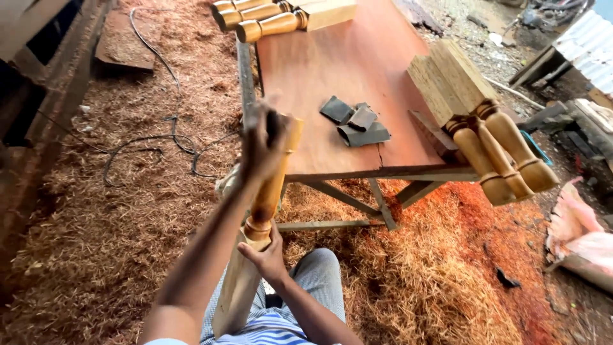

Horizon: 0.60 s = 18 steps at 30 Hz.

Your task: Sanding turned wooden furniture legs using sandpaper to smooth the surface.

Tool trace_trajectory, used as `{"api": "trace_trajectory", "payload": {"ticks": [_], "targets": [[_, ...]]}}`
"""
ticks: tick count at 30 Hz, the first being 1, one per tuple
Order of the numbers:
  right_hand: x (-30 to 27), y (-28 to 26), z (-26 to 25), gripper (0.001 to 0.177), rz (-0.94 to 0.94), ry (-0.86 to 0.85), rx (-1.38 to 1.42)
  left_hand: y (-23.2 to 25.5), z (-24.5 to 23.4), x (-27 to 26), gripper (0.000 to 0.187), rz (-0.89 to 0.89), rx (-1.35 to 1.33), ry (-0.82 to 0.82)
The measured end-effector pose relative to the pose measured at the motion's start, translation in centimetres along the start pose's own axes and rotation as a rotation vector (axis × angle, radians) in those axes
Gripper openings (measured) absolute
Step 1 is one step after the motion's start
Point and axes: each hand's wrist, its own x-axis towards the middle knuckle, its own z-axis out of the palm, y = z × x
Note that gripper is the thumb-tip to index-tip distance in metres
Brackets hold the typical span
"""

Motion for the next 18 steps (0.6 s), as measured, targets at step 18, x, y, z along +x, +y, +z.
{"api": "trace_trajectory", "payload": {"ticks": [18], "targets": [[1.4,-0.7,2.0,0.076,0.098,0.032,-0.096,-2.8,-2.1,2.3,0.056,-0.152,0.114,-0.120]]}}
